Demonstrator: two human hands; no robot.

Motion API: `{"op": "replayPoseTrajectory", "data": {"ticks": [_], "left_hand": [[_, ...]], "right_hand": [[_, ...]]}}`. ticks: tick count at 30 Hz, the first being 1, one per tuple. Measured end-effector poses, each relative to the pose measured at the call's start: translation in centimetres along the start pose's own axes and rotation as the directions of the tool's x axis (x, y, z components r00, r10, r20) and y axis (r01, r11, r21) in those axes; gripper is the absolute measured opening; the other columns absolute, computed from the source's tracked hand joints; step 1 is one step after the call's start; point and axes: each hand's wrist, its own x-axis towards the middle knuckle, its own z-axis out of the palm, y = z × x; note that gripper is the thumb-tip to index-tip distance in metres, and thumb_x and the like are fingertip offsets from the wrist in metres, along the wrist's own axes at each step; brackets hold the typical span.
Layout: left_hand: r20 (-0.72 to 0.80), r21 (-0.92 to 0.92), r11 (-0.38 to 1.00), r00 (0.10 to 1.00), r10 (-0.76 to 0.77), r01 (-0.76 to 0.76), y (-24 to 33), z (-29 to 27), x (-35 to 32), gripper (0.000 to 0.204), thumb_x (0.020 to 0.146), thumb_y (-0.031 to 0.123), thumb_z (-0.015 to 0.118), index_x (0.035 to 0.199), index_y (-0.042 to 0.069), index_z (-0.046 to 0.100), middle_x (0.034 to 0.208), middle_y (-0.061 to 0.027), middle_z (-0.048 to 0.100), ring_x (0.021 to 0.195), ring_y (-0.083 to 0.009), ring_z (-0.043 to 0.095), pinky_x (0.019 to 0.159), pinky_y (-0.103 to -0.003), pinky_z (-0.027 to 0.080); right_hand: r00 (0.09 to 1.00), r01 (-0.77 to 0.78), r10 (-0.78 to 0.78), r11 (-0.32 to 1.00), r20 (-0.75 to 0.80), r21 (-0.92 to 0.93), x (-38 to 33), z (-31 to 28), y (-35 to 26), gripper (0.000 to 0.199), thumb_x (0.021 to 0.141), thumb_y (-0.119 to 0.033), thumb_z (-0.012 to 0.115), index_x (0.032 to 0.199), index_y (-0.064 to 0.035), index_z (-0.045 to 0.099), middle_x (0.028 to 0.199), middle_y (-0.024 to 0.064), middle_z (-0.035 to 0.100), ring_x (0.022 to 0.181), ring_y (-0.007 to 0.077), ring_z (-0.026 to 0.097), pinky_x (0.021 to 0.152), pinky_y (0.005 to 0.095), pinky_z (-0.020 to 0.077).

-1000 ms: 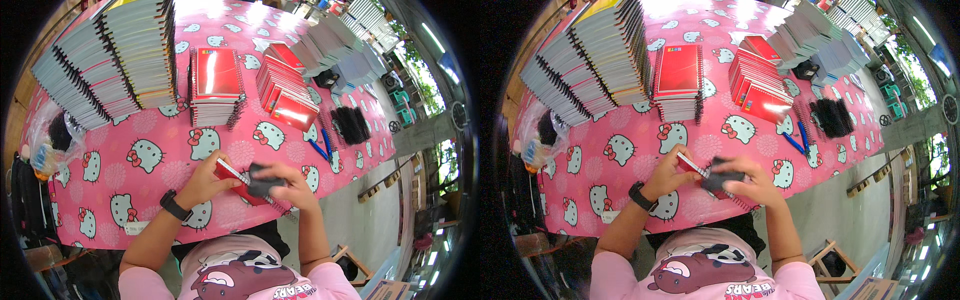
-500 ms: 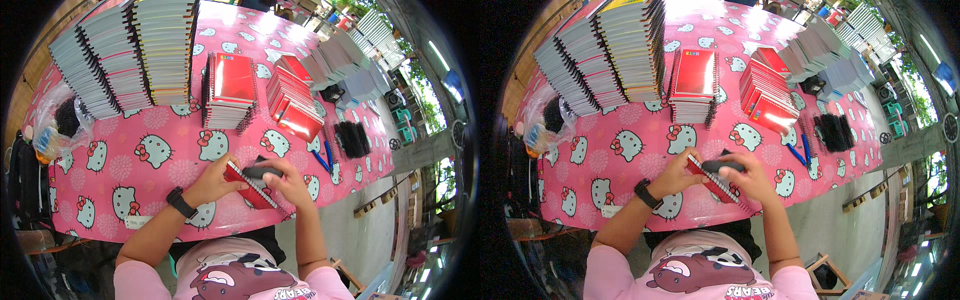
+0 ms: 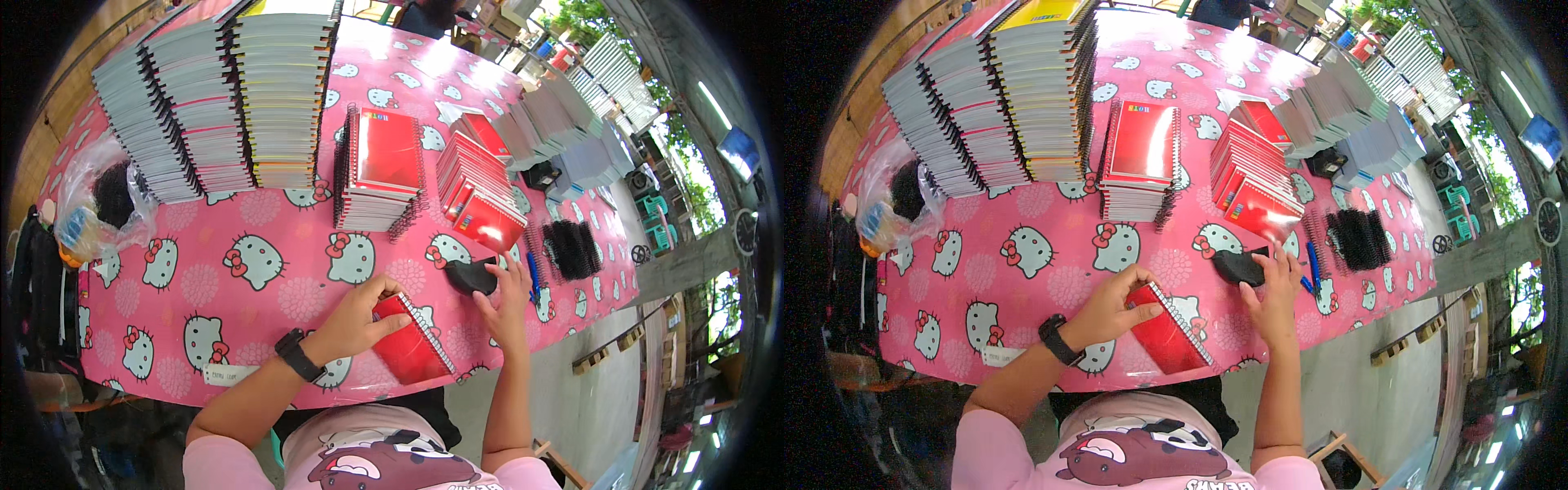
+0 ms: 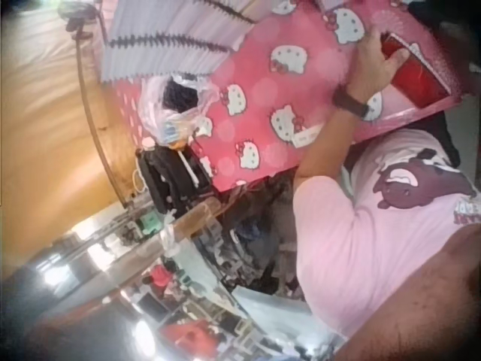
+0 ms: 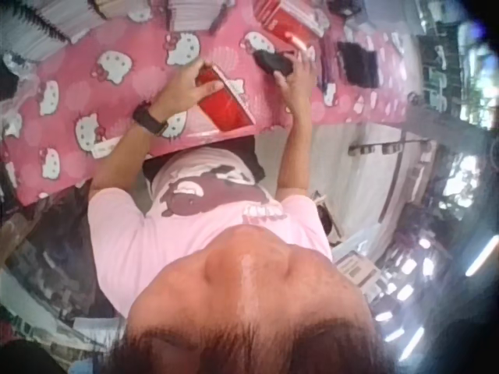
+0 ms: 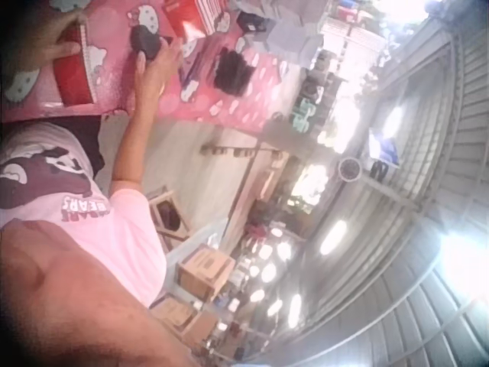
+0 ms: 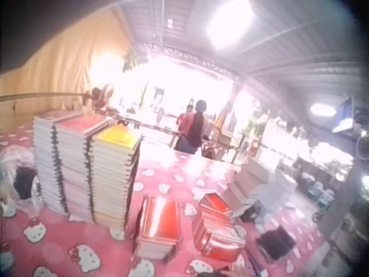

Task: The person binds notebooks by threading a plastic spiral coil through pre-punched holes in a stack of paper and covers, then uses a small tool to crimp the ends of the coil.

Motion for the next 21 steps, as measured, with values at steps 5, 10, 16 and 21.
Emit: {"op": "replayPoseTrajectory", "data": {"ticks": [5,10,16,21], "left_hand": [[-0.014,-0.155,0.985,0.997,-0.078,0.075,-1.2,-0.5,-0.5,0.024,0.086,0.007,0.061,0.106,0.001,0.05,0.095,-0.004,0.056,0.09,-0.0103,0.054,0.082,-0.025,0.044],[-0.096,-0.204,0.973,0.987,-0.13,0.109,-0.7,-0.8,0.2,0.017,0.087,0.001,0.057,0.103,-0.002,0.058,0.098,-0.0049,0.057,0.089,-0.0085,0.055,0.079,-0.023,0.045],[-0.15,-0.214,0.966,0.973,-0.177,0.143,-1.0,-0.9,0.0,0.015,0.087,0.0,0.057,0.101,-0.005,0.06,0.096,-0.0079,0.062,0.087,-0.0101,0.059,0.078,-0.024,0.048],[-0.106,-0.24,0.953,0.971,-0.216,0.186,0.0,-1.0,-0.1,0.015,0.085,0.001,0.06,0.099,-0.005,0.06,0.096,-0.01,0.064,0.089,-0.012,0.061,0.08,-0.025,0.05]], "right_hand": [[0.959,-0.218,0.003,0.645,0.283,0.733,0.7,-0.8,-8.8,0.04,0.071,-0.008,0.073,0.107,-0.0049,0.056,0.101,0.0087,0.057,0.087,0.0169,0.055,0.076,0.0294,0.045],[0.949,-0.289,0.063,0.553,0.307,0.781,0.5,1.5,-9.0,0.029,0.076,-0.003,0.071,0.1,-0.004,0.056,0.083,0.0002,0.054,0.074,0.0092,0.051,0.066,0.0237,0.0428],[0.961,-0.243,0.041,0.598,0.273,0.764,0.8,2.4,-10.1,0.022,0.076,-0.007,0.071,0.092,-0.0019,0.057,0.076,0.0029,0.053,0.066,0.0106,0.05,0.06,0.0246,0.0432],[0.948,-0.302,0.071,0.51,0.31,0.805,1.1,2.5,-10.3,0.019,0.078,-0.01,0.071,0.088,-0.0035,0.056,0.071,-0.0012,0.048,0.064,0.0067,0.046,0.056,0.0219,0.0387]]}}
